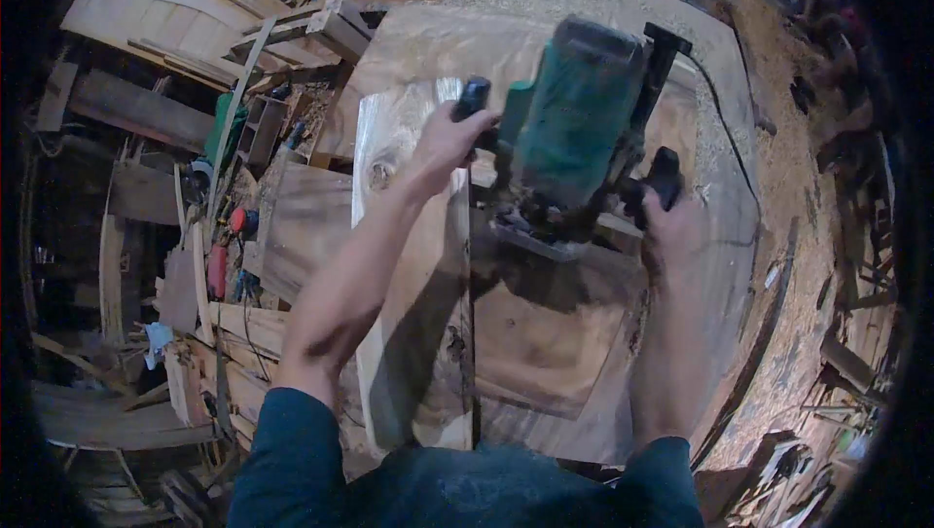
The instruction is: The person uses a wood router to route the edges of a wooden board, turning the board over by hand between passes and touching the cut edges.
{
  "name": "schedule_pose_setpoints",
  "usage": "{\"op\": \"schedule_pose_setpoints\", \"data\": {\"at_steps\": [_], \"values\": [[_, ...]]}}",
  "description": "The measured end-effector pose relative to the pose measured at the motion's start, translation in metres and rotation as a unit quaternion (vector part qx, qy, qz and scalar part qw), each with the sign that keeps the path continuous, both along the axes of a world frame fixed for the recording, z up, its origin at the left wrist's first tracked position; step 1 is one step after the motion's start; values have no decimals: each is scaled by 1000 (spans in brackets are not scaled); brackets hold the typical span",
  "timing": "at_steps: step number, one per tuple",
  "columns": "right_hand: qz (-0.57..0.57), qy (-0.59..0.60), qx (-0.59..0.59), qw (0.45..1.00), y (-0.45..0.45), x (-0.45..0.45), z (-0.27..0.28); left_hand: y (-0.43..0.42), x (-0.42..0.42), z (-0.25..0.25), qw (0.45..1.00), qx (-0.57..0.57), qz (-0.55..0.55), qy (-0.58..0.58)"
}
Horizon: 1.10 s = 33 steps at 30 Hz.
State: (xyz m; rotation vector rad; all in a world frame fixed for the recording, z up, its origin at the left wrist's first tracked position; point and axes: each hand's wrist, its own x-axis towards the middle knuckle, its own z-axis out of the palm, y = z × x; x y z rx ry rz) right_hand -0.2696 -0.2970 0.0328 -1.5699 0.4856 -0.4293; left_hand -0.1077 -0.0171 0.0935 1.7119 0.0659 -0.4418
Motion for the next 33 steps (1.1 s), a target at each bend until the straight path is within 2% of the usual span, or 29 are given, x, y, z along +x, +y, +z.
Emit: {"op": "schedule_pose_setpoints", "data": {"at_steps": [1, 4, 6, 7, 8, 11, 13, 14, 16, 19, 20, 22, 24, 28, 29, 30, 33], "values": [[-17, -29, 24, 999, 15, -4, -7, 13, -2, -3, 1000, -1, 2, -19], [2, -6, -17, 1000, 46, -1, -15, 46, -10, -2, 996, 21, -3, -84], [19, -24, -28, 999, 57, 2, -17, 61, -18, -8, 992, -26, -3, -124], [12, -42, -25, 999, 68, 3, -3, 63, -25, -2, 990, 17, 1, -140], [7, -58, -22, 998, 76, 5, 1, 70, -26, -9, 989, 3, -9, -148], [-24, -76, -181, 980, 71, 14, -21, 77, -26, -27, 986, -17, 7, -163], [14, 5, -62, 998, 72, 10, -16, 82, -11, -36, 984, 11, -27, -175], [30, 15, -17, 999, 72, 7, -20, 89, -6, -49, 984, 25, -50, -170], [57, -3, 55, 997, 70, 6, -36, 80, -17, -27, 984, 58, -39, -163], [10, 40, -25, 999, 73, 2, -37, 69, -25, -10, 983, 81, -52, -158], [81, 18, -15, 996, 72, -4, -24, 68, -28, -13, 981, 86, -56, -163], [55, 0, -28, 998, 77, -1, -23, 72, -18, -21, 988, 71, -28, -134], [35, -8, -33, 999, 79, -3, -24, 76, -16, -22, 985, 104, -56, -122], [22, -22, -33, 999, 80, -1, -21, 63, -32, 8, 982, 86, -86, -147], [19, -24, -32, 999, 79, 0, -19, 60, -36, 26, 977, 168, -61, -118], [18, -28, -32, 999, 77, 1, -17, 61, -26, 28, 982, 122, -64, -129], [13, -31, -31, 999, 72, 3, -11, 64, -17, 23, 983, 105, -58, -136]]}}
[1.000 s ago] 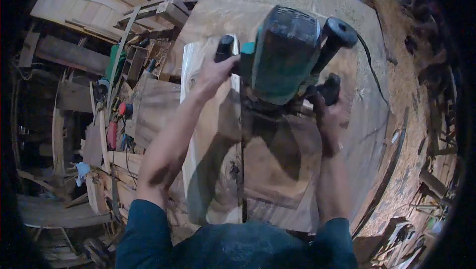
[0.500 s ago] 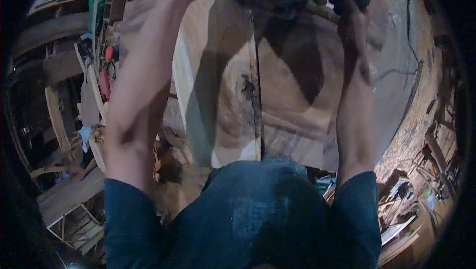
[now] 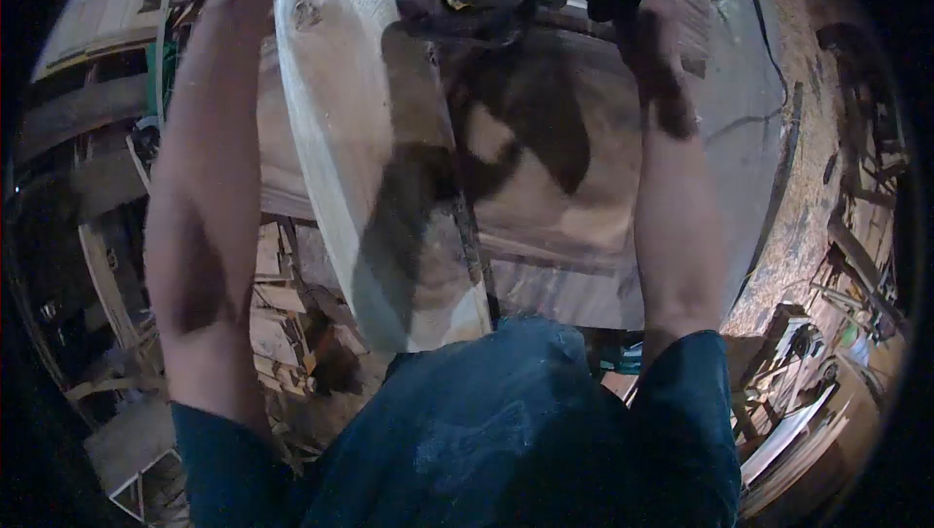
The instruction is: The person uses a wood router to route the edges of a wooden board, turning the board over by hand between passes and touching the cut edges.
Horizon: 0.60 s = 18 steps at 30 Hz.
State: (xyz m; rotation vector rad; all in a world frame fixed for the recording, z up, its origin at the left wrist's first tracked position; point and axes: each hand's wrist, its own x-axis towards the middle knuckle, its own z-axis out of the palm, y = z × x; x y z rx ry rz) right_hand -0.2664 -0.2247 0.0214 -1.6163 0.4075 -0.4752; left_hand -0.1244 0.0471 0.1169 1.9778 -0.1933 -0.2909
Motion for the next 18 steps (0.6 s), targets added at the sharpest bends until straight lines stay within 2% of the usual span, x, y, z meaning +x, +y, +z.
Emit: {"op": "schedule_pose_setpoints", "data": {"at_steps": [10, 18], "values": [[18, 1, 13, 1000, -10, -1, 7, 5, -9, -11, 1000, -9, 25, 10], [34, 1, -46, 998, -14, -11, 35, 7, -10, -12, 999, -12, 32, 15]]}}
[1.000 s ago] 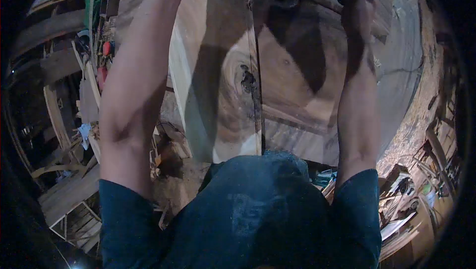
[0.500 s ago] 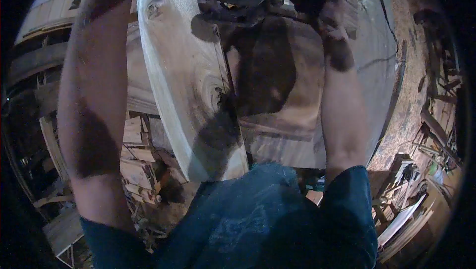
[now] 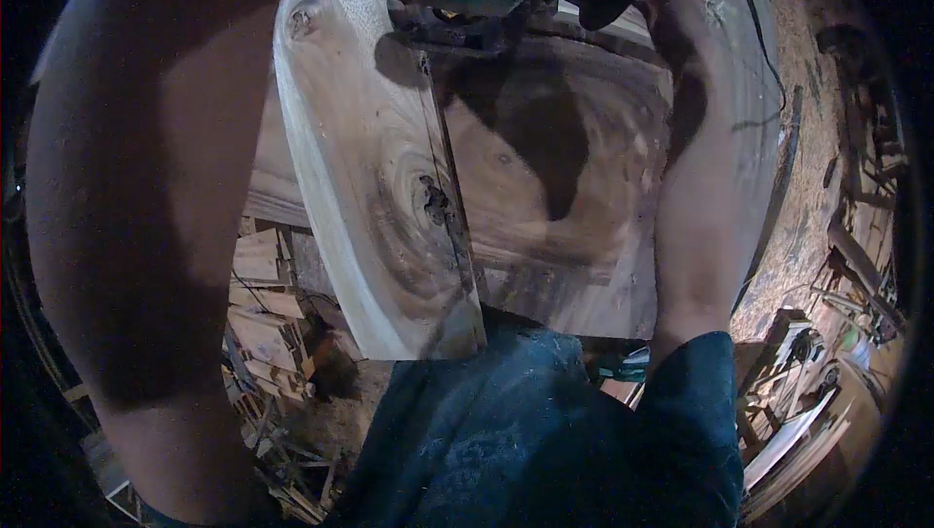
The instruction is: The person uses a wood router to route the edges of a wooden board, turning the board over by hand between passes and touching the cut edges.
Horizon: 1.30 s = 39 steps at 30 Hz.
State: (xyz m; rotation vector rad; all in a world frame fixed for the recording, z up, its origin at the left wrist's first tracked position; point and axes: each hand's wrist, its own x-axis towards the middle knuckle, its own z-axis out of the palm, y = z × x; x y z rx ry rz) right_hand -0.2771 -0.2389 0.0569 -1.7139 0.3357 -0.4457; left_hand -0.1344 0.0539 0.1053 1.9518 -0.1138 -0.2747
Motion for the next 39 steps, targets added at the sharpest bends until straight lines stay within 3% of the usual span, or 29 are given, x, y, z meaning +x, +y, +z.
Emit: {"op": "schedule_pose_setpoints", "data": {"at_steps": [6, 11, 14, 17, 20, 28, 39], "values": [[11, -16, -171, 985, -3, -19, 55, -3, -11, -2, 1000, -1, 0, 1], [-74, -142, -429, 889, -11, -3, 111, -1, -5, 1, 1000, -7, -1, -4], [56, -25, -547, 835, -15, 10, 156, 0, -7, 2, 1000, -9, 1, -6], [269, 45, -538, 797, -28, 9, 197, 1, -9, 2, 1000, -11, 3, -4], [324, -1, -535, 781, -46, 10, 188, 1, -7, 0, 1000, -13, 5, -2], [391, 64, -537, 745, -80, -18, 168, 3, -9, -1, 1000, -16, 12, -3], [388, 120, -525, 748, -109, -49, 148, 3, -15, -2, 1000, -16, 21, -3]]}}
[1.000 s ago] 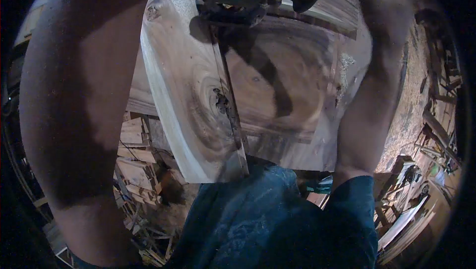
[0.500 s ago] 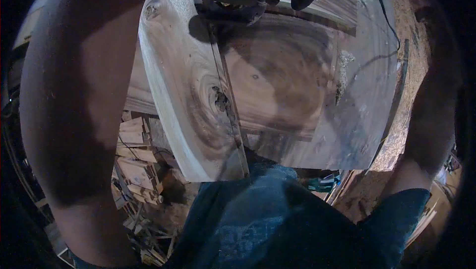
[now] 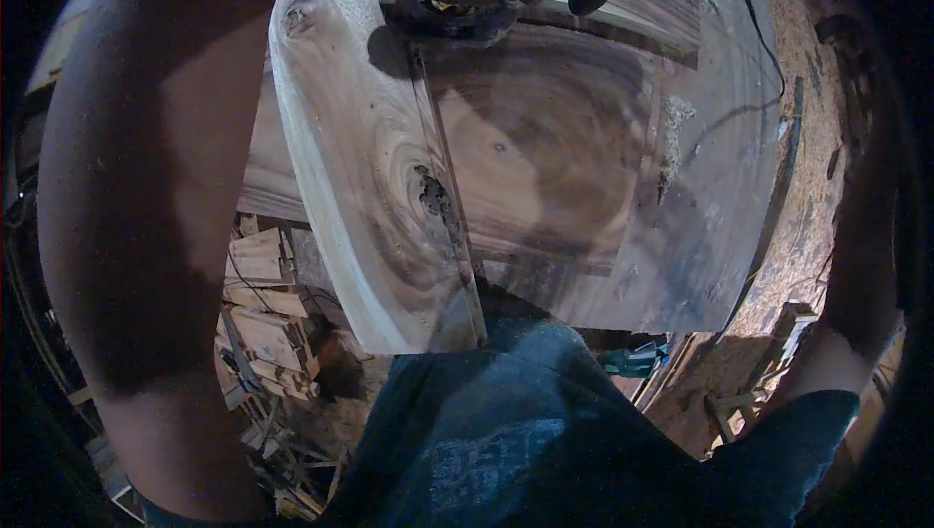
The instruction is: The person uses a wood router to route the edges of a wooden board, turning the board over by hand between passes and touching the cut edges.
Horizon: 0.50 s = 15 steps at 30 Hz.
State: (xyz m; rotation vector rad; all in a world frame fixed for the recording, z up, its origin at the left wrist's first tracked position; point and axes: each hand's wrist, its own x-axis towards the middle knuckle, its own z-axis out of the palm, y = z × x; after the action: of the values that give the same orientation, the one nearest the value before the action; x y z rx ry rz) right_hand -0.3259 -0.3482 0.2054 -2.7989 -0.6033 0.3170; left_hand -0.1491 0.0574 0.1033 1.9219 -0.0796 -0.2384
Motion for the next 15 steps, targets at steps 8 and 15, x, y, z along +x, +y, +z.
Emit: {"op": "schedule_pose_setpoints", "data": {"at_steps": [8, 15], "values": [[-23, 9, 8, 1000, -9, -5, -10, 3, -10, -6, 1000, 6, 11, 7], [-64, -10, 28, 998, -1, -1, -18, 3, -3, -5, 1000, 3, 13, 1]]}}
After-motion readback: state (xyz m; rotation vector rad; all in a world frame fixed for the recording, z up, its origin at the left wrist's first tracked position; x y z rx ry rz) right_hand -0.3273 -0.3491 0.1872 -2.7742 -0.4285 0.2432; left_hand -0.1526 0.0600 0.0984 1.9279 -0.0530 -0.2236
